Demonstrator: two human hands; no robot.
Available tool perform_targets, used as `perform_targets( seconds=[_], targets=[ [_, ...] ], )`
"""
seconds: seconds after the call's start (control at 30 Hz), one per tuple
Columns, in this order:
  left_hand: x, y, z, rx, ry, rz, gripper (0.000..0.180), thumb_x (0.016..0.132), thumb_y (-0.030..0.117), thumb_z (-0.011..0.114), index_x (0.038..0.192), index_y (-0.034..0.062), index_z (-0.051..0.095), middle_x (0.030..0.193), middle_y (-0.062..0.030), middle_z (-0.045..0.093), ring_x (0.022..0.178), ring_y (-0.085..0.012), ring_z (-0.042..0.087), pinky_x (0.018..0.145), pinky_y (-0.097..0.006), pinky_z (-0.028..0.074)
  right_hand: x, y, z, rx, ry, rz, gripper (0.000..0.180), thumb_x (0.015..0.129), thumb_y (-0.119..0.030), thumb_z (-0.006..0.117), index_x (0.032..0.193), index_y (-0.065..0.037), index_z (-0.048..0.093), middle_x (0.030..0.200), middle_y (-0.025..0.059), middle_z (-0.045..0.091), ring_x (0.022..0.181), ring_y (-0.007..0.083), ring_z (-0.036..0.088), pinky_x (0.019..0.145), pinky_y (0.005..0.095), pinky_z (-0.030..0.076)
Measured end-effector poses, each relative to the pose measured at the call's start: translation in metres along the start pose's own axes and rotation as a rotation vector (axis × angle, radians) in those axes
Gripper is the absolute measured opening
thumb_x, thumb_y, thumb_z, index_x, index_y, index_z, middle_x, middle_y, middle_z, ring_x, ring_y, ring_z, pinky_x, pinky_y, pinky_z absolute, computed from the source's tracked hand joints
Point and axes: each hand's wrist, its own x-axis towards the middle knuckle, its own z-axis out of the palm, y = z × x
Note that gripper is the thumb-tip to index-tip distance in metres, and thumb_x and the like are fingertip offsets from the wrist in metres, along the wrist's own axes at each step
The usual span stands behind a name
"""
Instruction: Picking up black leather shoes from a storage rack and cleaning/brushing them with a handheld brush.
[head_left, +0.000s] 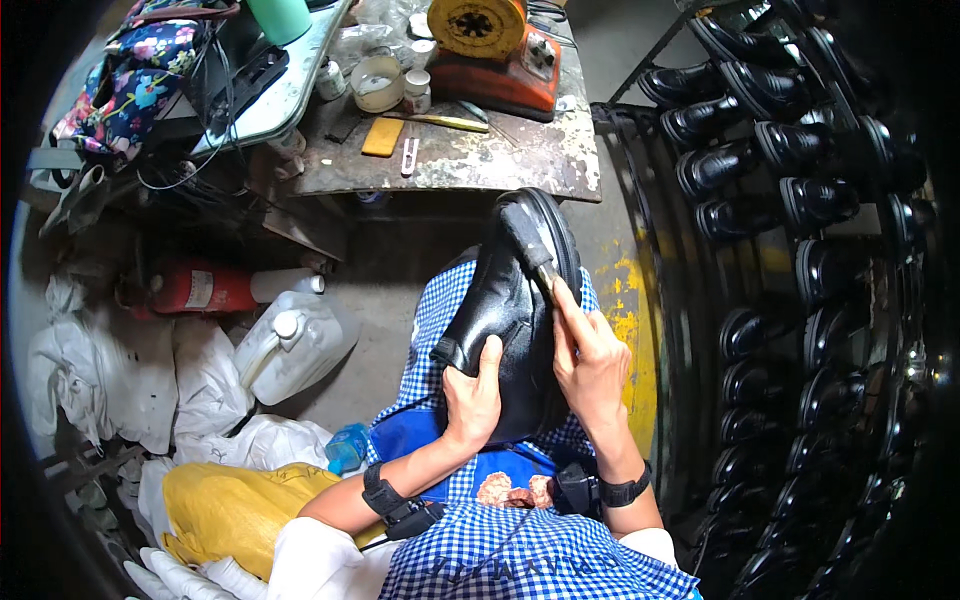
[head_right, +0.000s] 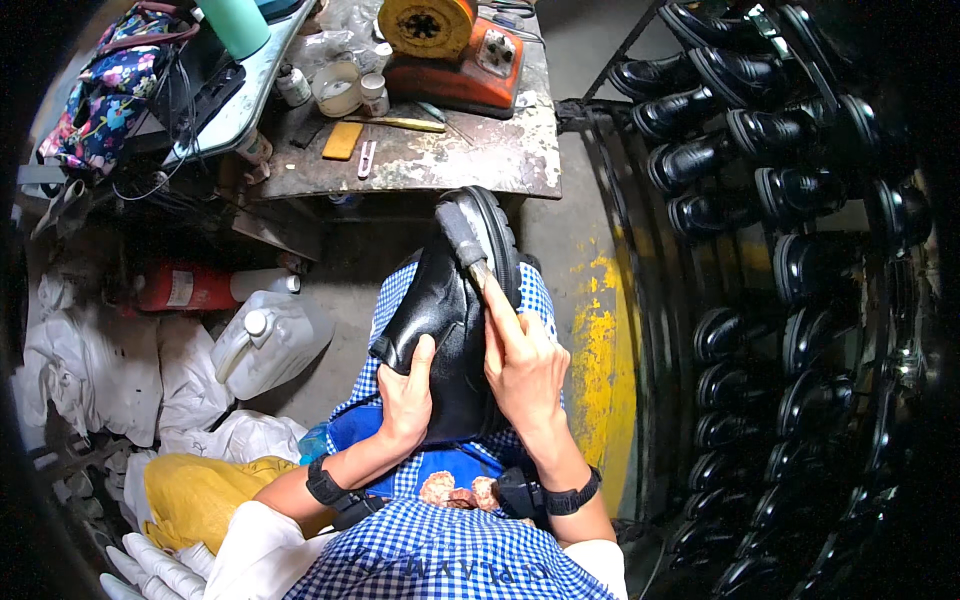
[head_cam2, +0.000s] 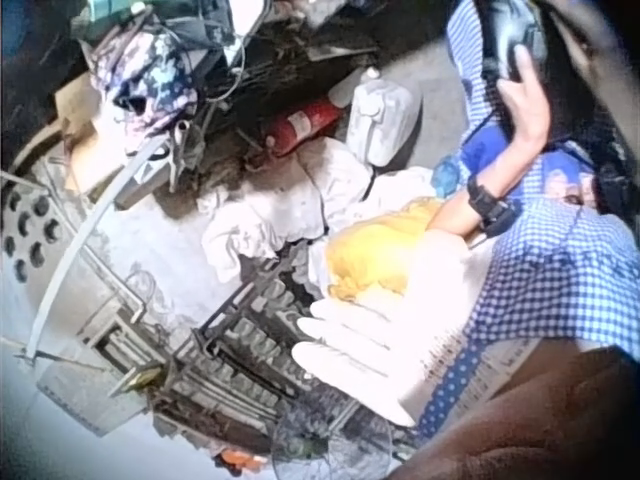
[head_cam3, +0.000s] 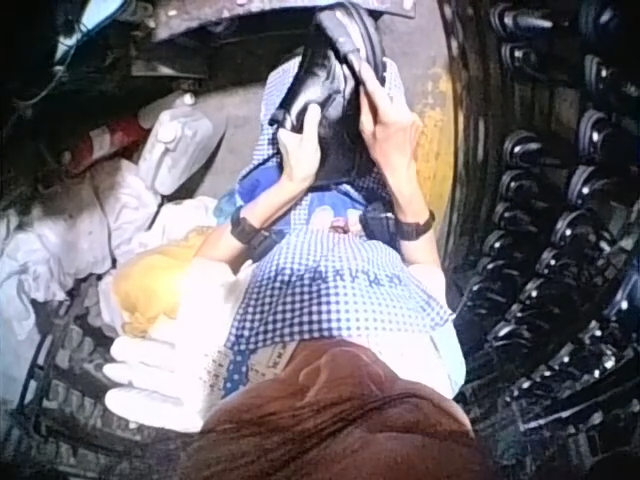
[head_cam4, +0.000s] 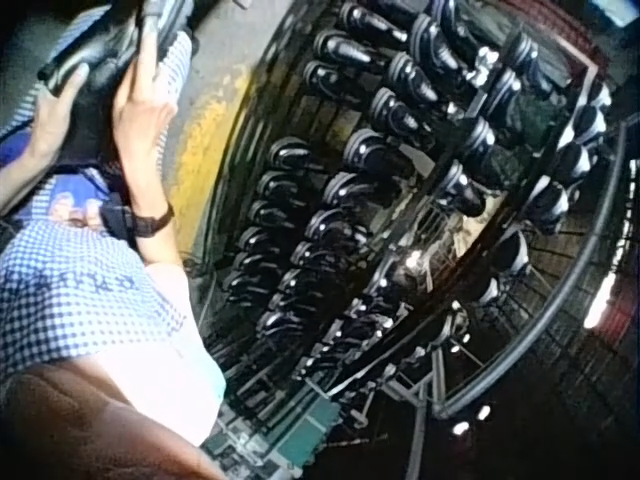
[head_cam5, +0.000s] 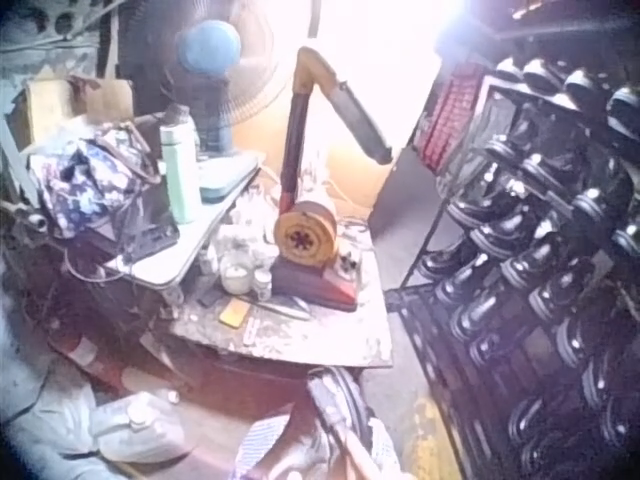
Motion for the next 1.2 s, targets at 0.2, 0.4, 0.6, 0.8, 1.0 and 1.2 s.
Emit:
perform_targets(
  seconds=[0.2,0.4,0.6,0.8,1.0,1.2],
  targets=[
    [-0.004,0.014,-0.002,0.131,0.042,-0.091,0.028,0.088,0.018,0.058,0.099,-0.0082,0.061,0.092,-0.0111,0.065,0.082,-0.0156,0.060,0.073,-0.029,0.048,-0.039,-0.003,-0.022,0.019,-0.091,0.131,0.044,0.080,0.001,0.060,0.122,-0.010,0.056,0.070,0.0150,0.056,0.054,0.0260,0.056,0.049,0.0337,0.043],
    [0.002,0.003,-0.008,0.084,0.014,-0.046,0.028,0.088,0.018,0.058,0.100,-0.0066,0.061,0.095,-0.0109,0.065,0.085,-0.0152,0.060,0.074,-0.029,0.048,-0.002,0.005,-0.022,0.002,-0.035,0.067,0.045,0.079,0.002,0.059,0.123,-0.011,0.055,0.064,0.0145,0.050,0.050,0.0262,0.050,0.049,0.0351,0.042],
    [0.005,-0.002,-0.006,0.067,-0.018,-0.075,0.027,0.090,0.016,0.056,0.104,-0.0075,0.059,0.097,-0.0113,0.064,0.086,-0.0155,0.060,0.077,-0.029,0.048,-0.005,-0.005,-0.014,-0.009,-0.075,0.025,0.045,0.079,-0.003,0.062,0.121,-0.016,0.057,0.061,0.0107,0.048,0.049,0.0257,0.051,0.046,0.0343,0.041],
    [0.007,-0.001,-0.008,0.040,0.012,-0.019,0.035,0.088,0.025,0.059,0.097,-0.0092,0.060,0.090,-0.0160,0.066,0.082,-0.0209,0.063,0.072,-0.032,0.048,-0.025,0.000,-0.017,0.033,-0.060,0.072,0.043,0.078,0.000,0.063,0.118,-0.014,0.060,0.066,0.0136,0.055,0.054,0.0260,0.056,0.050,0.0333,0.045],
    [0.009,0.000,-0.010,0.048,0.028,0.036,0.035,0.087,0.024,0.060,0.099,-0.0093,0.061,0.090,-0.0155,0.066,0.080,-0.0198,0.063,0.072,-0.031,0.049,0.047,0.051,-0.013,0.341,0.145,0.341,0.032,0.084,-0.005,0.057,0.115,-0.008,0.061,0.085,0.0167,0.065,0.068,0.0143,0.062,0.060,0.0275,0.047],
    [0.014,-0.007,-0.018,-0.008,0.005,-0.047,0.032,0.087,0.022,0.060,0.101,-0.0077,0.060,0.094,-0.0130,0.065,0.084,-0.0181,0.061,0.075,-0.031,0.048,0.031,0.028,-0.033,0.118,-0.150,-0.012,0.034,0.079,-0.004,0.063,0.112,-0.012,0.063,0.061,0.0111,0.052,0.053,0.0212,0.054,0.050,0.0319,0.042]
  ],
)
